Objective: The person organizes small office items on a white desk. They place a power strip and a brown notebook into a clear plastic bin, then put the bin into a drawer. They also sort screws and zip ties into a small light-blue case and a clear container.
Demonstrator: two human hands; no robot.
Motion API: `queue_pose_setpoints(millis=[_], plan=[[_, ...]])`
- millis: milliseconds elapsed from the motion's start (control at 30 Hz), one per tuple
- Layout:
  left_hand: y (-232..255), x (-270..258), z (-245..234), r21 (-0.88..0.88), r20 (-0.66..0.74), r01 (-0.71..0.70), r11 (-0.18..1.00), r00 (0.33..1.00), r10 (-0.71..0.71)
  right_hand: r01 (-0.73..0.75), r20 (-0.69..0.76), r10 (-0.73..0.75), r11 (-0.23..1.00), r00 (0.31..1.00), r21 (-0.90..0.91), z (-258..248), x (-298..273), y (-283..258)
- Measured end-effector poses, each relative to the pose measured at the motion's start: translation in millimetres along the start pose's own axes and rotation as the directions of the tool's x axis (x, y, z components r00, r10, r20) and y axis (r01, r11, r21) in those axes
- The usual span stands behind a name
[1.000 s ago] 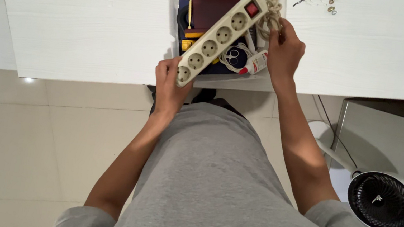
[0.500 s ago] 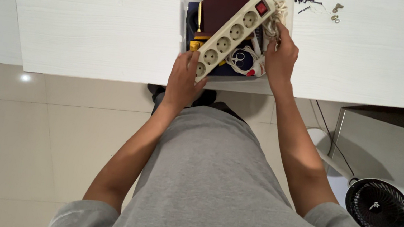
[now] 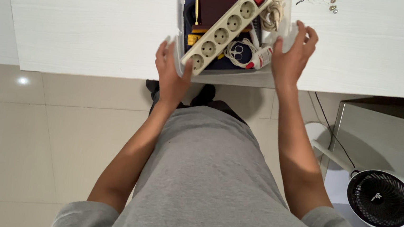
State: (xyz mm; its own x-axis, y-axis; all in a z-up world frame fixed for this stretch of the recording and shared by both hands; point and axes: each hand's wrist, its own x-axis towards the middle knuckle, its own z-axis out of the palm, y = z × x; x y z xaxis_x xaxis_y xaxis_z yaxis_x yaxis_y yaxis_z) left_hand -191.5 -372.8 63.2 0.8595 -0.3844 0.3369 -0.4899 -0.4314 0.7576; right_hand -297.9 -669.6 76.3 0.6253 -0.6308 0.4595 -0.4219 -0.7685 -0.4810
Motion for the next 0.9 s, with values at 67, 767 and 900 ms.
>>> queue_pose_setpoints(millis=[67, 767, 900], plan=[[-9.6, 8.5, 4.5, -0.098, 0.035, 0.108, 0.989, 0.994, -0.105, -0.096, 0.085, 0.09, 0.994, 0.992, 0.06, 0.8, 0.2, 18.4], [-72.4, 9.1, 34.4, -0.438, 0.052, 0.172, 0.882, 0.985, -0.166, -0.606, 0.365, 0.521, 0.426, 0.772, 0.672, 45.3, -106.4, 79.6], [-89.0, -31.3, -3.5, -0.447, -0.003, 0.249, 0.859, 0.96, -0.279, -0.664, 0.386, 0.629, 0.288, 0.674, 0.69, 68.4, -197.5, 66.3]])
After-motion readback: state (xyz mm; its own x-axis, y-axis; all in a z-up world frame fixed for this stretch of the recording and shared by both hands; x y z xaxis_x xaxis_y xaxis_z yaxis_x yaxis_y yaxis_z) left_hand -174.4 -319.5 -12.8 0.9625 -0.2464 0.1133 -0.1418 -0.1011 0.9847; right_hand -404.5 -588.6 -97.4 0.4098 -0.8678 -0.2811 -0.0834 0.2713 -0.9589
